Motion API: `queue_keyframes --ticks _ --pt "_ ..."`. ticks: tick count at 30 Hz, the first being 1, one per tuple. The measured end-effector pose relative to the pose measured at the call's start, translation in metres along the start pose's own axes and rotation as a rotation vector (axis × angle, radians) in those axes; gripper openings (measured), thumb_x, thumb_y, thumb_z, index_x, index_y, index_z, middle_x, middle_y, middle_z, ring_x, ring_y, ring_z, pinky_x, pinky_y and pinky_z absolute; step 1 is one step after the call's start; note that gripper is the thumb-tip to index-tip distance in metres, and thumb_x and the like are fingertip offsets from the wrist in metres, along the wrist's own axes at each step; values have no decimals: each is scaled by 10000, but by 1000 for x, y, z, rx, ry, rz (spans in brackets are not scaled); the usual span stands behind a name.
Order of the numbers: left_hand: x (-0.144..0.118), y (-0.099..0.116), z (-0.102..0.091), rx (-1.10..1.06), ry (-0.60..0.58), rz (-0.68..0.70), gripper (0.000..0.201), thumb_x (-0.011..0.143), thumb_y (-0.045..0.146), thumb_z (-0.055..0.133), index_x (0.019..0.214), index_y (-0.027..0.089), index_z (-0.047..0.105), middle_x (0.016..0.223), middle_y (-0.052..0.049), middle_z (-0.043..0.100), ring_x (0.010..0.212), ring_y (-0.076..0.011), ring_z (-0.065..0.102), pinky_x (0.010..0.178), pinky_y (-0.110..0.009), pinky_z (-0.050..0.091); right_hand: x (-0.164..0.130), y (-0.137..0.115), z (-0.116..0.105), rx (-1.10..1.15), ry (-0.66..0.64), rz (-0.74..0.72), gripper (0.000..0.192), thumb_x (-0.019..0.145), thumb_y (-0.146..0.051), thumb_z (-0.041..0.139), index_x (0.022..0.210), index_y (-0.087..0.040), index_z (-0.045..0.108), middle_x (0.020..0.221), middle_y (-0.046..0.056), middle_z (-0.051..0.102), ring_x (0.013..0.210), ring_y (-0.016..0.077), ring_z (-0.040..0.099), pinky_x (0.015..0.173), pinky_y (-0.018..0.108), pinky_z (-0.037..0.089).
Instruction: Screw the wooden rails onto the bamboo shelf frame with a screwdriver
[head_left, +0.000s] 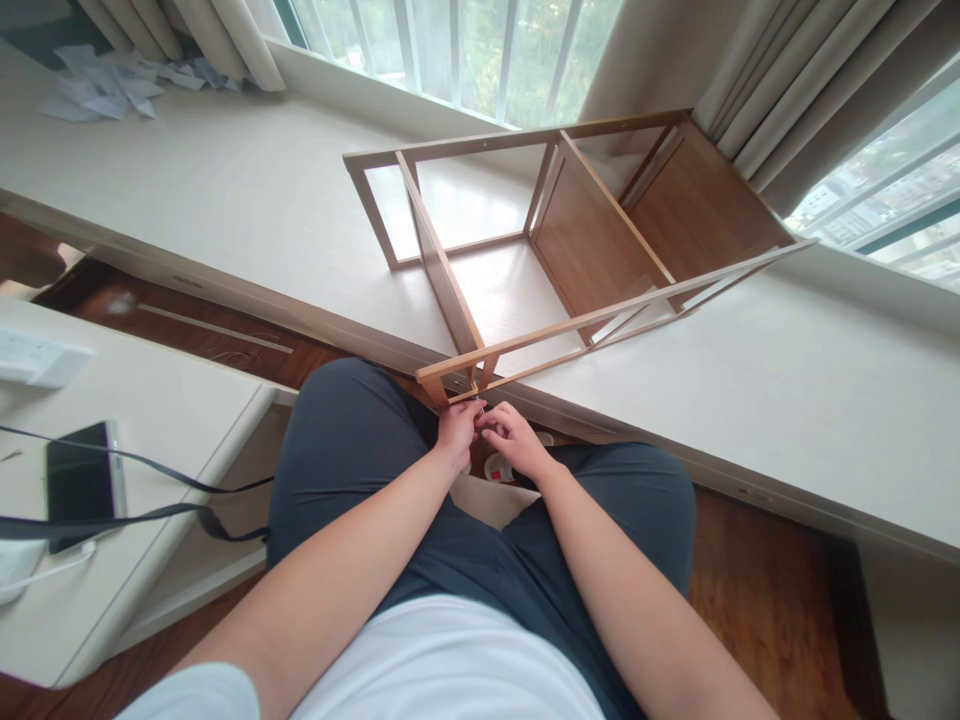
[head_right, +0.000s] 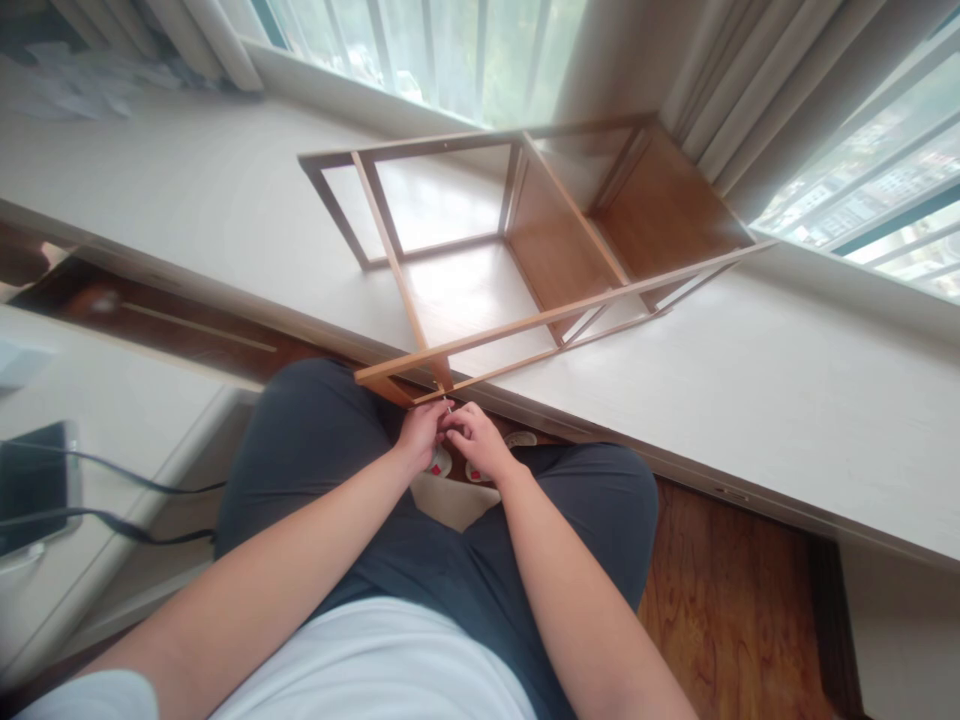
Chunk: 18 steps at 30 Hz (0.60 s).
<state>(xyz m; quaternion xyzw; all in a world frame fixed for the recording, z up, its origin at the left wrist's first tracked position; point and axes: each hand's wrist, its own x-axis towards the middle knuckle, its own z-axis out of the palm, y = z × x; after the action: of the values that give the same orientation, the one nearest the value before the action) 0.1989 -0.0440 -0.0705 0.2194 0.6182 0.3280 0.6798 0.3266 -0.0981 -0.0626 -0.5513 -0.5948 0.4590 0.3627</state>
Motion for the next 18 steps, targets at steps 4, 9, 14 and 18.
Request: queue_keyframes --ticks 4,9,14,18 --pt "-3 4 1 9 29 -22 244 627 347 782 773 156 738 690 -8 609 575 -103 520 468 -201 297 1 1 -1 2 47 11 143 860 -163 610 973 -218 678 942 2 536 701 131 482 717 279 434" --pt "-4 5 0 16 33 -18 246 621 354 788 754 156 726 691 -11 608 570 -98 504 467 -198 294 1 4 -1 10 61 32 133 849 -173 598 966 -212 650 939 9 573 751 149 509 723 282 435" --pt "-1 0 -1 27 25 11 246 621 351 780 763 159 722 682 0 593 558 -92 489 461 -197 287 1 5 -1 -33 70 74 94 853 -206 582 921 -208 647 899 16 580 778 169 523 748 300 440" --pt "-1 1 -1 39 33 9 222 625 336 775 740 159 704 669 1 583 558 -94 485 452 -194 283 2 8 0 -43 63 83 81 853 -209 577 897 -206 645 874 10 575 780 169 523 754 297 431"
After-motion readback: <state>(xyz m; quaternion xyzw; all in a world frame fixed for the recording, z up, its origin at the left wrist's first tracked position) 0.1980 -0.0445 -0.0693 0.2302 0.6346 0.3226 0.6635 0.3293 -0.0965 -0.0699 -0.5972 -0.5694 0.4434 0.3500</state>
